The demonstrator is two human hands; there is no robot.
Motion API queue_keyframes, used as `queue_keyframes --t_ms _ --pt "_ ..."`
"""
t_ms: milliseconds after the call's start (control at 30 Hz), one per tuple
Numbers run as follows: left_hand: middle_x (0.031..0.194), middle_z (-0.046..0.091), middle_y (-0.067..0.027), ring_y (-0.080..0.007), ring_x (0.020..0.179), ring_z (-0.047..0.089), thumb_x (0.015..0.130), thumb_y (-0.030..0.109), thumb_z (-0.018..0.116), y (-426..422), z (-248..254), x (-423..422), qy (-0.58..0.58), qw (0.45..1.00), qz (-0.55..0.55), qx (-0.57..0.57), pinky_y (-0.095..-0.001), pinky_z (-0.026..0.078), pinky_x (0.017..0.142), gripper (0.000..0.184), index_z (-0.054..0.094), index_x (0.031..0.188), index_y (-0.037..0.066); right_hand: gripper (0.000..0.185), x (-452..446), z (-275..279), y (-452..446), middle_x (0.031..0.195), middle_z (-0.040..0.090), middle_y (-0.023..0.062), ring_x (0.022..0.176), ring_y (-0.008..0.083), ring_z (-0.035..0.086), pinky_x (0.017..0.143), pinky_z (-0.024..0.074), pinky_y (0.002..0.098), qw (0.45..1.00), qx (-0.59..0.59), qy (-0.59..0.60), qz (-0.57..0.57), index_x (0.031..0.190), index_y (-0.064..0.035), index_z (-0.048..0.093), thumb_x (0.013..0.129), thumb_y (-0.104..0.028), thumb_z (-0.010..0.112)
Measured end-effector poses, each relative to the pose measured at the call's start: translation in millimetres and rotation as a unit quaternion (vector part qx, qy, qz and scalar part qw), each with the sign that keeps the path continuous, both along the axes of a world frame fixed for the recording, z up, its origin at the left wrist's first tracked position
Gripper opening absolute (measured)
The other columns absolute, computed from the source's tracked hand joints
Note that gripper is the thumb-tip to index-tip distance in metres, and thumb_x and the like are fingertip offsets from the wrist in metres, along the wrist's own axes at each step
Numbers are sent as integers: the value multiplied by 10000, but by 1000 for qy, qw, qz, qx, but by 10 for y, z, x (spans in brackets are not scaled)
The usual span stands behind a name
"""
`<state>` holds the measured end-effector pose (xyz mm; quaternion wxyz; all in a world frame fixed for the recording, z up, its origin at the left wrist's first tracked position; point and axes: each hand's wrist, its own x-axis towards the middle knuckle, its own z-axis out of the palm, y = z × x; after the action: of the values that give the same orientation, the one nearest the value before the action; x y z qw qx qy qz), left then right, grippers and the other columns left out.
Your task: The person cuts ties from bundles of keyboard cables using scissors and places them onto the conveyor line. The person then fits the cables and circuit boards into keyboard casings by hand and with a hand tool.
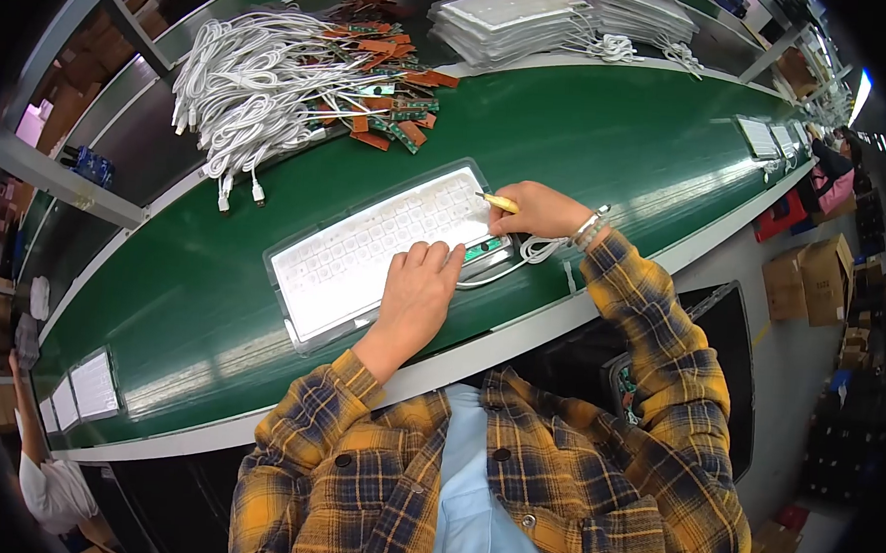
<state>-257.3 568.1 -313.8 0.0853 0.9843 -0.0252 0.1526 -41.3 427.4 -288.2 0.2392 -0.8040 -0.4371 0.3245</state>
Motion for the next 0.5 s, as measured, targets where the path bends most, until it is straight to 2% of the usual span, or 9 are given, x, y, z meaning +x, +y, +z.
queue_keyframes --t_ms 33,167,233,267,300,333,400,433,500 --pt "1094 561 -68 -247 960 513 851 85 563 -21 5 19 -2 1000 -4 -1 -336 413 845 399 590 1247 52 141 0 26 -36 733 646 5 628 125 512 632 448 269 1000 -1 -2 -4 852 -61 692 836 -200 709" --pt "1095 556 -82 -250 943 514 838 75 567 -104 48 102 -1 1000 3 -3 -338 412 834 444 559 1281 44 150 -110 145 -258 733 639 4 624 118 520 621 450 274 983 84 -68 -147 865 -67 681 851 -214 708" --pt "1103 554 -95 -258 934 524 807 49 578 -102 98 125 -39 999 1 -23 -342 414 826 503 531 1308 37 152 -269 189 -435 736 637 -1 620 118 531 600 444 275 969 128 -43 -205 873 -83 675 863 -232 706" --pt "1095 560 -106 -269 922 539 763 1 582 -100 151 129 -70 996 0 -46 -351 419 814 550 537 1310 38 228 -371 154 -536 714 617 35 623 151 530 598 463 317 960 160 1 -231 863 -64 656 878 -289 686" --pt "1093 568 -111 -273 923 544 754 -22 580 -72 242 132 -73 994 -25 -72 -352 423 816 540 556 1291 34 243 -500 134 -620 716 611 35 627 157 529 599 463 314 961 157 -14 -228 867 -61 650 888 -302 674" --pt "1091 576 -117 -276 923 548 744 -45 577 -79 380 149 -77 991 -55 -98 -354 426 817 532 575 1271 30 258 -647 138 -690 719 606 35 630 162 529 599 462 311 961 152 -33 -230 871 -59 644 898 -315 661" --pt "1060 587 -120 -282 926 542 771 -22 577 -188 994 86 -74 957 -160 -231 -362 412 842 453 615 1220 35 255 -1016 56 -804 739 607 34 644 167 535 619 465 314 948 209 52 -234 881 -71 638 912 -324 642" --pt "1048 604 -115 -269 929 553 804 -16 575 -283 1338 4 -83 942 -194 -261 -358 428 837 395 632 1192 26 237 -1229 56 -802 755 609 23 663 156 540 637 464 300 942 212 85 -245 869 -76 629 914 -308 645" --pt "1014 615 -114 -251 888 566 839 0 565 -473 2001 -210 -153 917 -296 -218 -355 455 835 360 644 1188 38 249 -1601 -66 -788 769 604 17 662 152 528 638 457 313 930 278 92 -221 831 -65 584 931 -288 631"
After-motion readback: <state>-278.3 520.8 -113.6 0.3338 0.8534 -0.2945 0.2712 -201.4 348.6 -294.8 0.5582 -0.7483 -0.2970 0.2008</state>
